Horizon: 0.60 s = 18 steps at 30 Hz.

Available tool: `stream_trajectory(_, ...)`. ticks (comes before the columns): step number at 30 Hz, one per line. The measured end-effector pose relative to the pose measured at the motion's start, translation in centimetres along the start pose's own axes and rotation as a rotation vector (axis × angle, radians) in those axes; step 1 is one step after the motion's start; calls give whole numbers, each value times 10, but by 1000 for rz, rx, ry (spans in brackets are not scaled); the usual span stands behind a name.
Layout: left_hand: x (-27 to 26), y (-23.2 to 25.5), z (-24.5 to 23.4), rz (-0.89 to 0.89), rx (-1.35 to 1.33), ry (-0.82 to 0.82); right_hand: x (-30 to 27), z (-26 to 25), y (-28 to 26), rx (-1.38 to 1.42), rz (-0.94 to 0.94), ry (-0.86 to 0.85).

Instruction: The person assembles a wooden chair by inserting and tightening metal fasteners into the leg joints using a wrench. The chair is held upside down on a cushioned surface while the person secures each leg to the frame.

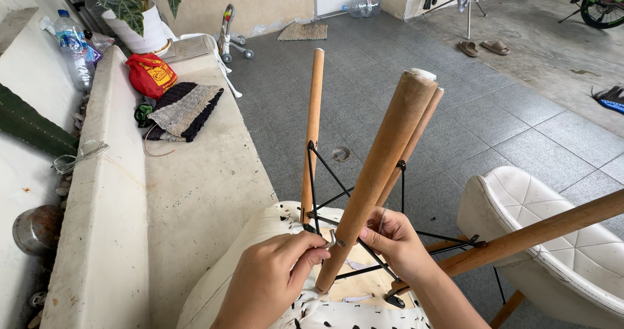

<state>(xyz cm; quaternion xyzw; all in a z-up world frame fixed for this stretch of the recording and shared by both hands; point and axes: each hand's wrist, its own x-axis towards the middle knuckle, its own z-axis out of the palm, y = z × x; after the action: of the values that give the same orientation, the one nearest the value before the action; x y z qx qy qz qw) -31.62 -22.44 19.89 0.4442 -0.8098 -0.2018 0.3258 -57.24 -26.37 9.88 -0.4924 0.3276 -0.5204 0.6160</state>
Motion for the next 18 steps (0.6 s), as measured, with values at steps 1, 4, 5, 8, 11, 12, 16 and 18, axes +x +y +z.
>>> stream_trajectory(1,-1,1,1,64,-22,33,-1,0,1,-2,8,10)
stream_trajectory(4,-6,1,3,120,-39,38,-5,-2,2,-8,8,26)
stream_trajectory(5,-8,0,4,115,-35,26,-5,-2,2,-11,5,26)
stream_trajectory(8,-10,-3,9,145,-72,57,-7,-4,2,-4,8,24)
stream_trajectory(11,-11,-7,10,172,-149,57,-6,-4,2,-34,15,41)
stream_trajectory(12,-10,-8,11,160,-151,45,-5,-5,2,-23,9,39)
stream_trajectory(16,-6,-10,15,160,-192,27,-9,-7,4,45,5,10)
stream_trajectory(18,-3,-9,17,165,-215,17,-10,-9,5,67,0,4)
